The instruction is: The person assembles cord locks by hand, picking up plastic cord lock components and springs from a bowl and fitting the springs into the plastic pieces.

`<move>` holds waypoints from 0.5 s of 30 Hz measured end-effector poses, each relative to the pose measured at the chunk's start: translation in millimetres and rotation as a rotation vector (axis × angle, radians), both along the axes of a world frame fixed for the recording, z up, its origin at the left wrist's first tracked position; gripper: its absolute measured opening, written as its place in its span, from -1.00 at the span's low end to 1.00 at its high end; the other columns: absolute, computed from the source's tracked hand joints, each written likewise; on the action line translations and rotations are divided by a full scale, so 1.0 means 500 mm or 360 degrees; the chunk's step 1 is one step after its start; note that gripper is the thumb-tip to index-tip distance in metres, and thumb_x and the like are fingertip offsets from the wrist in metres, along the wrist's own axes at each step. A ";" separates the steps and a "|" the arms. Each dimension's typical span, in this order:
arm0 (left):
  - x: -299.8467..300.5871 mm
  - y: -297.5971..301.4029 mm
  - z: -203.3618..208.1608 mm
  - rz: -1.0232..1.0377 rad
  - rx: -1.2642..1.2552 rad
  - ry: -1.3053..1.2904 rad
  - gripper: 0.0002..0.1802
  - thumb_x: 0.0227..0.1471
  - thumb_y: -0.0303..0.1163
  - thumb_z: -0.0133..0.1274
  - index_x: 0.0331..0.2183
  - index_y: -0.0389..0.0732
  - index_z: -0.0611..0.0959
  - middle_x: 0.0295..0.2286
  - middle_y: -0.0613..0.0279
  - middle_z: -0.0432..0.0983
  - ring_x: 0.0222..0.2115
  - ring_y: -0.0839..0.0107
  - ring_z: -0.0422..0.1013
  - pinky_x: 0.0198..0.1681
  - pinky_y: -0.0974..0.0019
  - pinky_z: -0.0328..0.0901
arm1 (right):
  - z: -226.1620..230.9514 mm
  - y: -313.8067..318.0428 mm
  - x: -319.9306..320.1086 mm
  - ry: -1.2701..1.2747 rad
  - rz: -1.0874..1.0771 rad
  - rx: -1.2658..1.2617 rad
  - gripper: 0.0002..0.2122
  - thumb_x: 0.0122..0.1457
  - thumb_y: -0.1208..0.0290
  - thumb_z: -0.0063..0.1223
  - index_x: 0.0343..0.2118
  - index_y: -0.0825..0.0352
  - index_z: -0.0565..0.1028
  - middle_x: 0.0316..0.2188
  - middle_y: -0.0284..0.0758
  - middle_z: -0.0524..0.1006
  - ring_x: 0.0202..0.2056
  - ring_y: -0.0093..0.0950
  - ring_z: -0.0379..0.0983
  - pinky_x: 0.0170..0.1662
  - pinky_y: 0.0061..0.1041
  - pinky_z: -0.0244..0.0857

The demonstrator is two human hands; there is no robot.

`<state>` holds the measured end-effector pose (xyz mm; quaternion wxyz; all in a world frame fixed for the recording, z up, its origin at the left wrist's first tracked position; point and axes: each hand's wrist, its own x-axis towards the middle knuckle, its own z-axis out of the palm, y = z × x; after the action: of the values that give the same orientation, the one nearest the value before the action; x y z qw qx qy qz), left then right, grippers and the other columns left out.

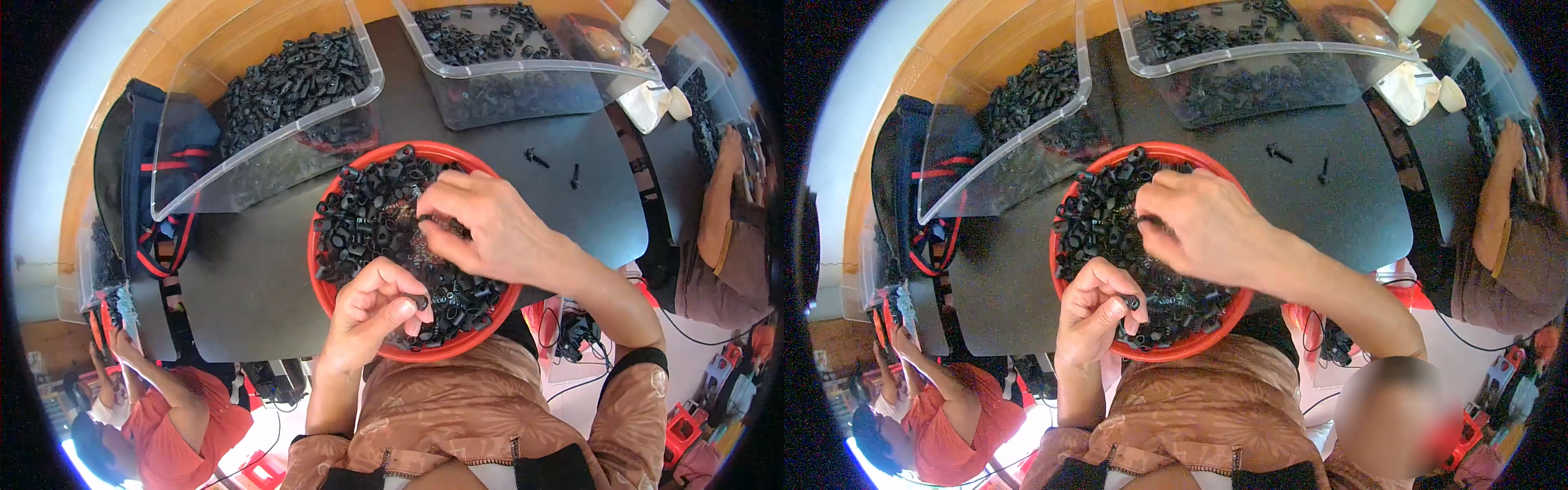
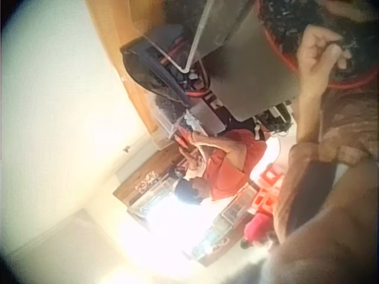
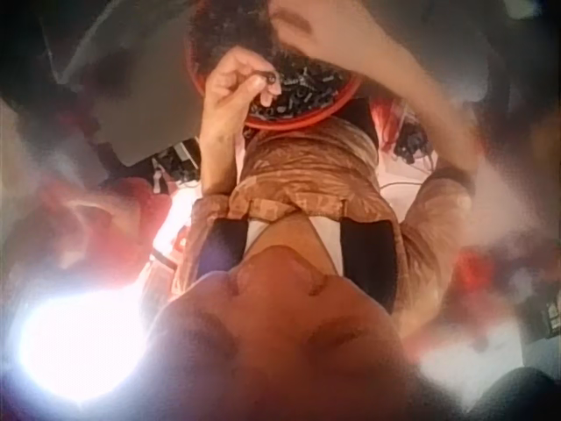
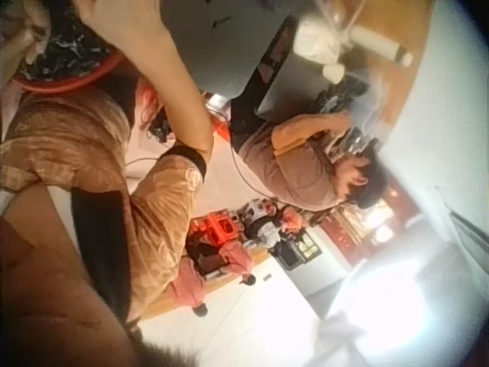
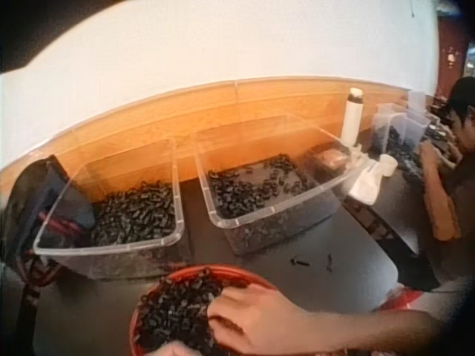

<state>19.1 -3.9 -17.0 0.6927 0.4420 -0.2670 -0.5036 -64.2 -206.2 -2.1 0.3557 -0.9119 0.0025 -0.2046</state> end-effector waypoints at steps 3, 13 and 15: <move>0.003 0.000 0.006 0.0015 -0.0017 -0.0007 -0.88 0.15 -0.43 -0.02 -0.29 -0.26 0.45 -0.43 0.22 0.50 -0.48 0.56 0.40 -0.43 0.52 0.30 | 0.038 0.034 -0.015 -0.0226 0.0081 -0.0140 -0.88 -0.07 0.45 0.11 -0.49 0.31 0.40 -0.56 -0.31 0.36 -0.49 -0.33 0.37 -0.40 -0.34 0.17; -0.001 -0.008 0.031 0.0322 0.0195 -0.0144 -0.80 0.16 -0.43 -0.04 -0.24 -0.33 0.58 -0.46 0.26 0.53 -0.56 0.60 0.35 -0.46 0.55 0.27 | 0.072 0.078 -0.047 -0.0539 0.0077 -0.0901 -0.75 -0.05 0.39 0.02 -0.31 0.40 0.48 -0.52 -0.39 0.32 -0.49 -0.50 0.33 -0.38 -0.48 0.11; -0.002 -0.007 0.033 0.0238 0.0098 -0.0090 -0.79 0.15 -0.40 -0.01 -0.23 -0.32 0.59 -0.46 0.24 0.54 -0.55 0.58 0.37 -0.46 0.54 0.27 | 0.068 0.077 -0.044 -0.0494 0.0152 -0.0423 -0.69 -0.05 0.41 0.05 -0.21 0.40 0.48 -0.42 -0.34 0.40 -0.41 -0.44 0.40 -0.35 -0.46 0.20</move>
<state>18.0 -7.3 -0.8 0.7067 0.4957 -0.2371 -0.4457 -86.5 -167.9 32.0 0.2378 -0.9073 -0.1225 -0.3242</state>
